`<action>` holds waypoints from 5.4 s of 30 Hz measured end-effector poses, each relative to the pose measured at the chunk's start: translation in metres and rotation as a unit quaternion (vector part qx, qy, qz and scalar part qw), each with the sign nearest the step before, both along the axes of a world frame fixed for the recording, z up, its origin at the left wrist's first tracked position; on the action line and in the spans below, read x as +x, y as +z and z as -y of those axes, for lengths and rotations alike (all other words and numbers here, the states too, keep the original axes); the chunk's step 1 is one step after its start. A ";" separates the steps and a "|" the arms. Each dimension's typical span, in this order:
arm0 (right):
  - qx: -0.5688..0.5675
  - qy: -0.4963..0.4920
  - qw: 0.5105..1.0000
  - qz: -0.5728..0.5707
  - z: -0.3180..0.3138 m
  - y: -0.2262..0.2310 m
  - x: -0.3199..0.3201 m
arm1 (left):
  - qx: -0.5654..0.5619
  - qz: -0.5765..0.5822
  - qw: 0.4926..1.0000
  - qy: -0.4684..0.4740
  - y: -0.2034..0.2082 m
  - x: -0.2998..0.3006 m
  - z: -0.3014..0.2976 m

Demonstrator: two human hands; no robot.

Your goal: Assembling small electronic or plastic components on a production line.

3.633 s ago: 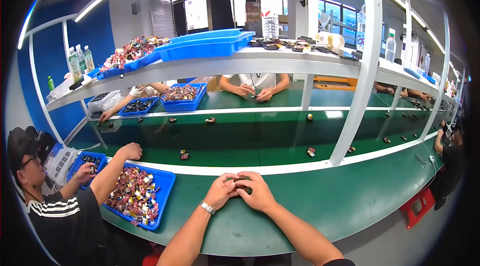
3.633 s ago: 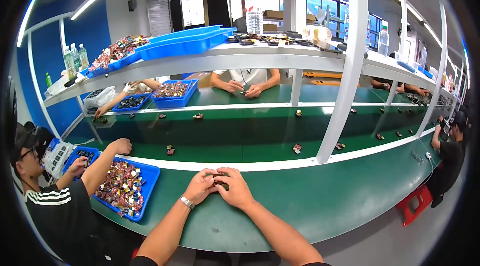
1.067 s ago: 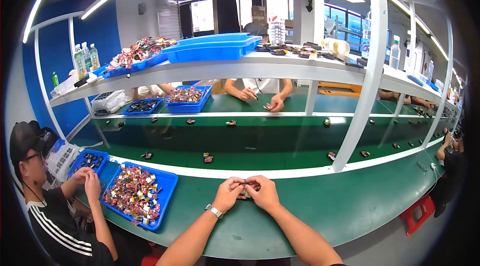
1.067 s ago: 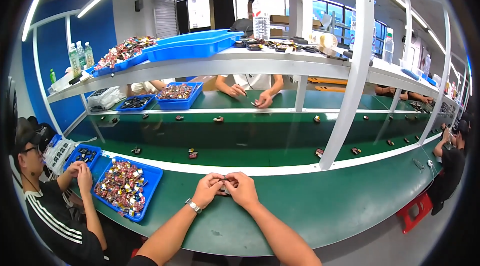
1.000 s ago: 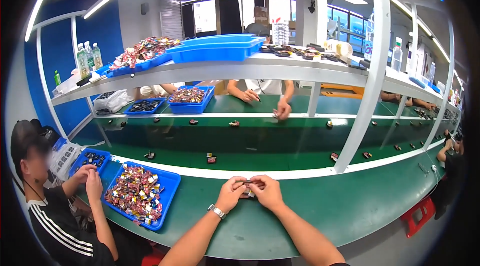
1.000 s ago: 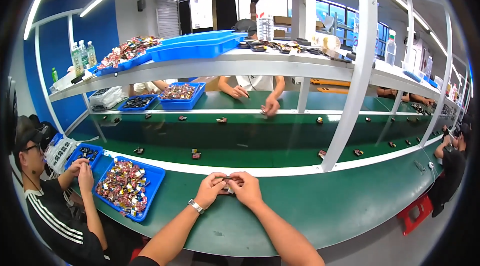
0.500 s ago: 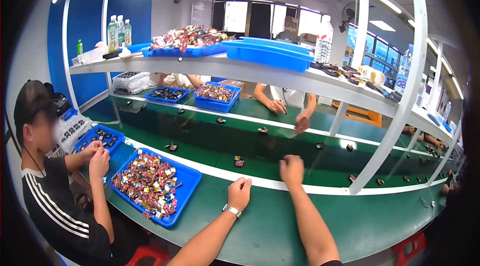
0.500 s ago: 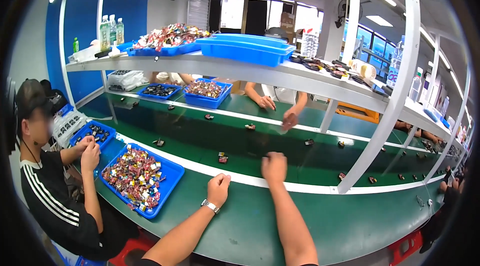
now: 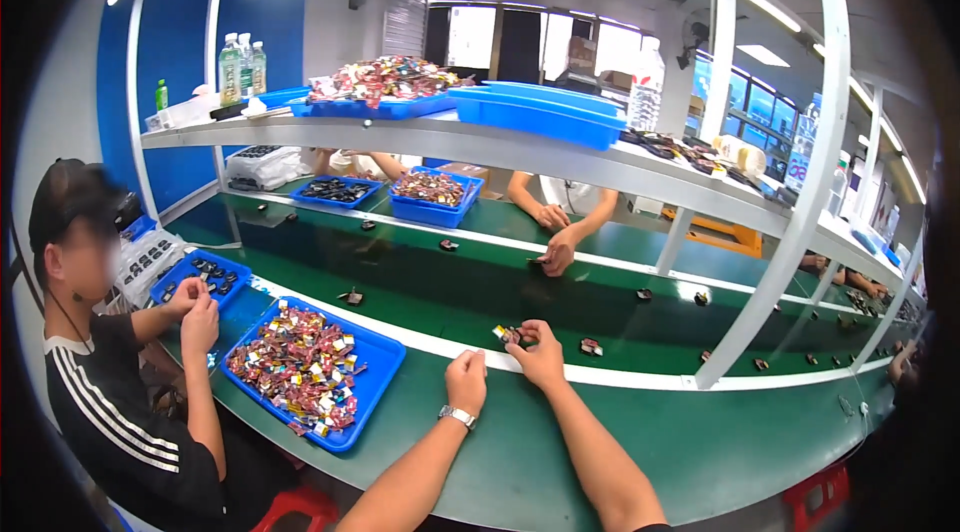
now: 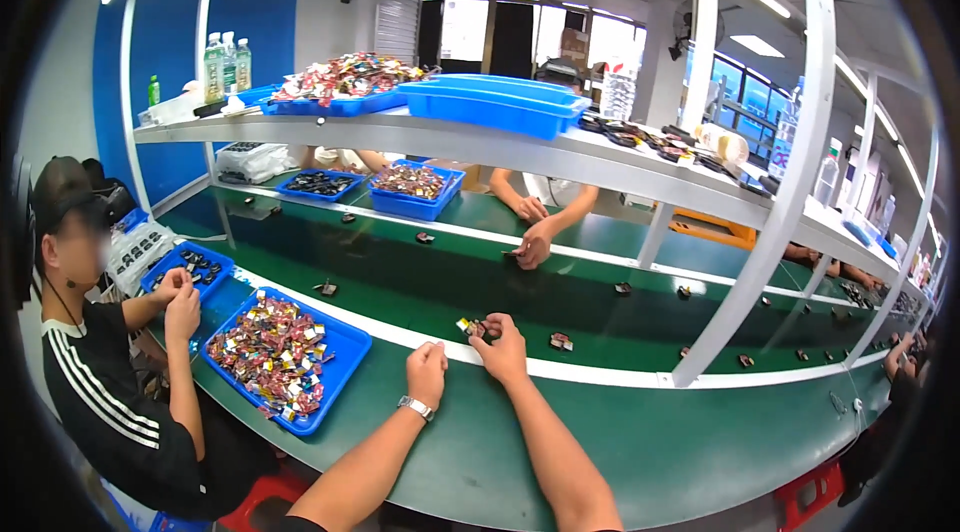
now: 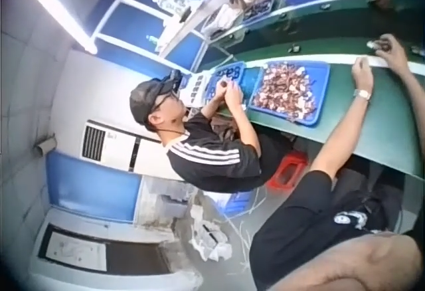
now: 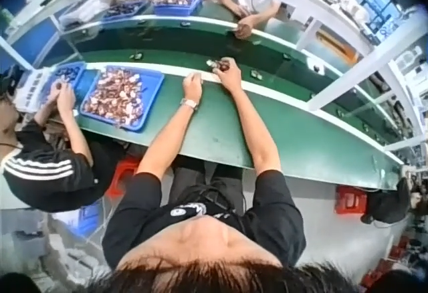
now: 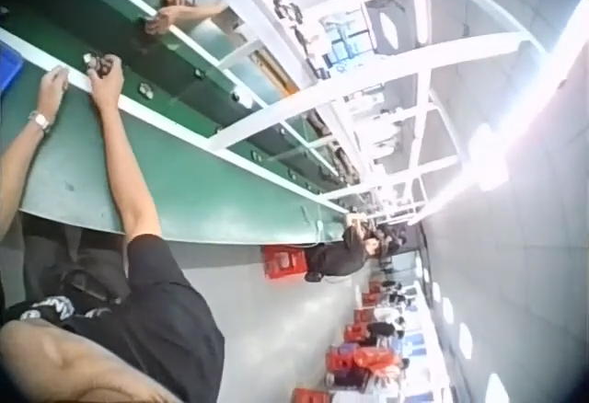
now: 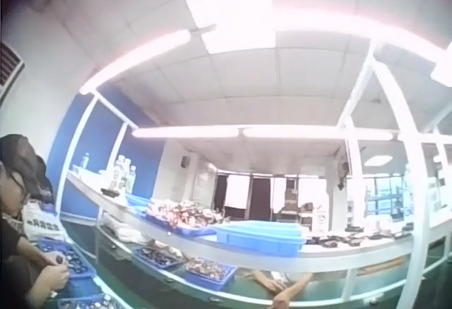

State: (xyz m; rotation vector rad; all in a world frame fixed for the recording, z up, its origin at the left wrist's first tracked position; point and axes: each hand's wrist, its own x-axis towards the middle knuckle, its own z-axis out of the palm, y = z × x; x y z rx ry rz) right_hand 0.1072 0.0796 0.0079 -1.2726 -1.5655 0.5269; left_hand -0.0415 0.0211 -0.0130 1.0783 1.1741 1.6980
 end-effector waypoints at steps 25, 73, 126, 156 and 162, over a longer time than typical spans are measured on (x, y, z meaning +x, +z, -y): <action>0.205 0.079 0.934 0.281 0.113 0.030 0.060 | -0.118 0.088 0.911 -0.385 0.022 0.026 0.025; 0.093 0.105 0.986 0.092 0.115 0.013 0.053 | -0.108 0.120 0.861 -0.482 0.017 0.017 0.020; 0.080 0.083 0.993 0.005 0.117 0.012 0.045 | -0.087 0.193 0.847 -0.488 0.010 0.021 0.021; 0.225 -0.038 0.953 0.198 0.122 0.026 0.035 | -0.105 0.208 0.867 -0.440 0.017 0.025 0.025; 0.222 -0.010 0.957 0.184 0.121 0.025 0.039 | -0.106 0.206 0.869 -0.438 0.018 0.026 0.026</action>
